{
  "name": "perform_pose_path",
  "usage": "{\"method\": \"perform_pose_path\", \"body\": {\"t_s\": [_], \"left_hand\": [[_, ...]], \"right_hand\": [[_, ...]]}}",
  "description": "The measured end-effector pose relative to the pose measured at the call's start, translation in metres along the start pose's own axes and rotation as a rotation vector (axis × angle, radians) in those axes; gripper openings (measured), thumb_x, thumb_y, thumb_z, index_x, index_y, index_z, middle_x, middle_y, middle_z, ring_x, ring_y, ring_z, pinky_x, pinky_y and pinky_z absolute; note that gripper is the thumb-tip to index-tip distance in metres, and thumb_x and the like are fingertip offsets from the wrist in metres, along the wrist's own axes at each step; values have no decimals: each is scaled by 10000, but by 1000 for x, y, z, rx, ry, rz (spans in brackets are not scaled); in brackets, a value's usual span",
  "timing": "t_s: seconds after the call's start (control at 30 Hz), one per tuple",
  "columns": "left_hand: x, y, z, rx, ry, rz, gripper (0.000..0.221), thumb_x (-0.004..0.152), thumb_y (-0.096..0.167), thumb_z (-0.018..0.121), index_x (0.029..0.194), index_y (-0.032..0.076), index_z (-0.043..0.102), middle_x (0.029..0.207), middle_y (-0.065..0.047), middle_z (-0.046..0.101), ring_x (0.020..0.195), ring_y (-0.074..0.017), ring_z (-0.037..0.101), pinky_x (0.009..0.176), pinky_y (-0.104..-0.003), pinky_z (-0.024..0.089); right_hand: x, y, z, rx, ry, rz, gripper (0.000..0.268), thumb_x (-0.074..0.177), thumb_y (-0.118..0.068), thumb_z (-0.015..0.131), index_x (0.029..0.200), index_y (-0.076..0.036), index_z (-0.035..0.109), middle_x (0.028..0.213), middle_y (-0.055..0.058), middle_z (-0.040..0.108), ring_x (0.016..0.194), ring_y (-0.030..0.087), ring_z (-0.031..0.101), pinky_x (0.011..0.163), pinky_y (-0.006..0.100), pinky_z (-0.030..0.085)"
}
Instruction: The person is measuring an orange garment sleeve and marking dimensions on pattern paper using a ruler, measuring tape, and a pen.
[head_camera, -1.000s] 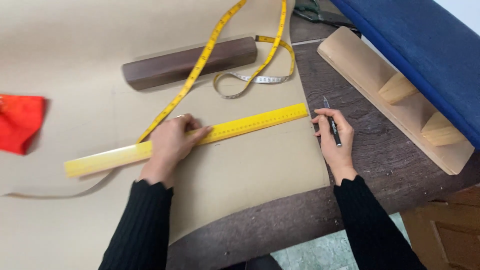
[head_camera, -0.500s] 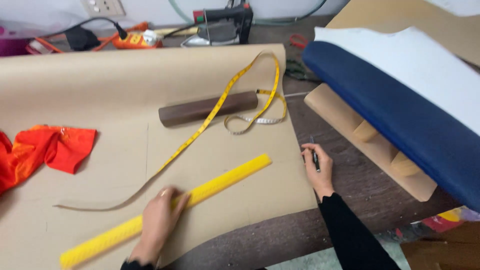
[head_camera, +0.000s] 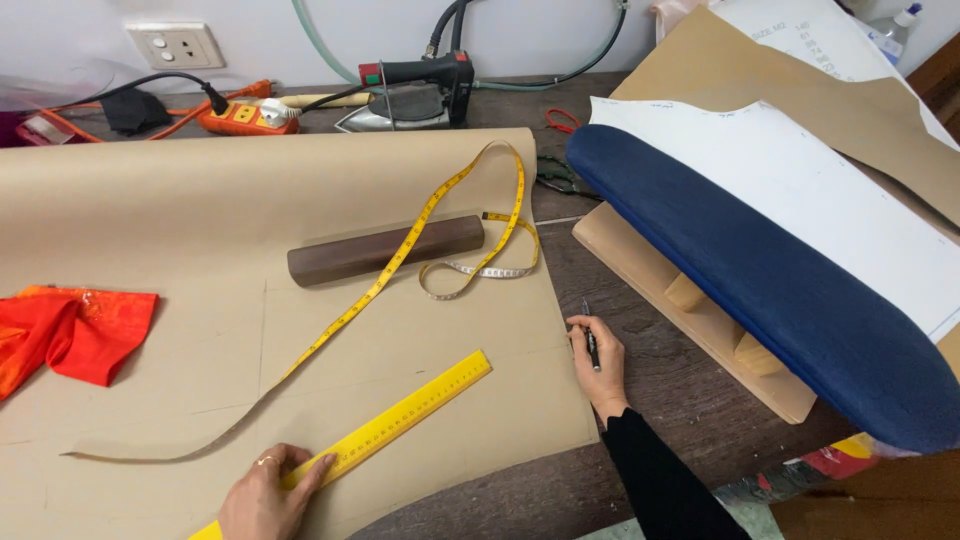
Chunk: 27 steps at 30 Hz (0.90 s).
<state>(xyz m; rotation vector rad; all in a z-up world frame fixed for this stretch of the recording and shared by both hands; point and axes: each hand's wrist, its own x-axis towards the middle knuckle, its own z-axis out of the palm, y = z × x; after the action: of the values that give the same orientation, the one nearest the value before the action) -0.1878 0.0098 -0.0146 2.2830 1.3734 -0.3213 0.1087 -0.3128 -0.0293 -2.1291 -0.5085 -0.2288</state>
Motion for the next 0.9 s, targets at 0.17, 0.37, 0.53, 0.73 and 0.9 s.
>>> {"method": "perform_pose_path", "body": {"t_s": [0.17, 0.37, 0.53, 0.73, 0.9], "left_hand": [[3, 13, -12, -6, -144, -62, 434, 723, 686, 607, 854, 283, 699, 930, 109, 714, 887, -93, 702, 795, -259, 508], [14, 55, 8, -115, -23, 59, 351, 745, 582, 644, 877, 268, 729, 1003, 84, 729, 962, -133, 696, 826, -290, 503], [23, 128, 13, -94, -43, 246, 321, 793, 519, 648, 873, 208, 671, 995, 79, 679, 938, -147, 673, 805, -324, 507], [47, 154, 43, -154, -4, 501, 296, 814, 464, 680, 855, 174, 633, 905, 15, 666, 870, -189, 658, 755, -347, 499], [33, 136, 17, -290, 104, 500, 234, 853, 357, 670, 806, 131, 633, 809, -33, 678, 769, -212, 654, 696, -357, 478]], "right_hand": [[2, 3, -2, 17, -16, 9, 166, 938, -162, 510, 990, -81, 646, 899, 48, 681, 821, 185, 662, 734, 327, 492], [4, 10, -5, 57, -64, 55, 200, 959, -192, 481, 1013, -82, 639, 949, 48, 681, 843, 197, 685, 709, 323, 500], [9, 10, -7, 52, -39, 33, 167, 935, -141, 500, 976, -76, 649, 929, 45, 692, 847, 177, 653, 751, 313, 506], [15, 15, -9, 72, -62, -28, 162, 945, -138, 493, 970, -62, 632, 904, 67, 667, 827, 204, 637, 737, 328, 489], [11, 14, -11, 105, -89, -97, 168, 971, -120, 482, 992, -26, 620, 917, 108, 637, 845, 238, 620, 754, 353, 472]]}}
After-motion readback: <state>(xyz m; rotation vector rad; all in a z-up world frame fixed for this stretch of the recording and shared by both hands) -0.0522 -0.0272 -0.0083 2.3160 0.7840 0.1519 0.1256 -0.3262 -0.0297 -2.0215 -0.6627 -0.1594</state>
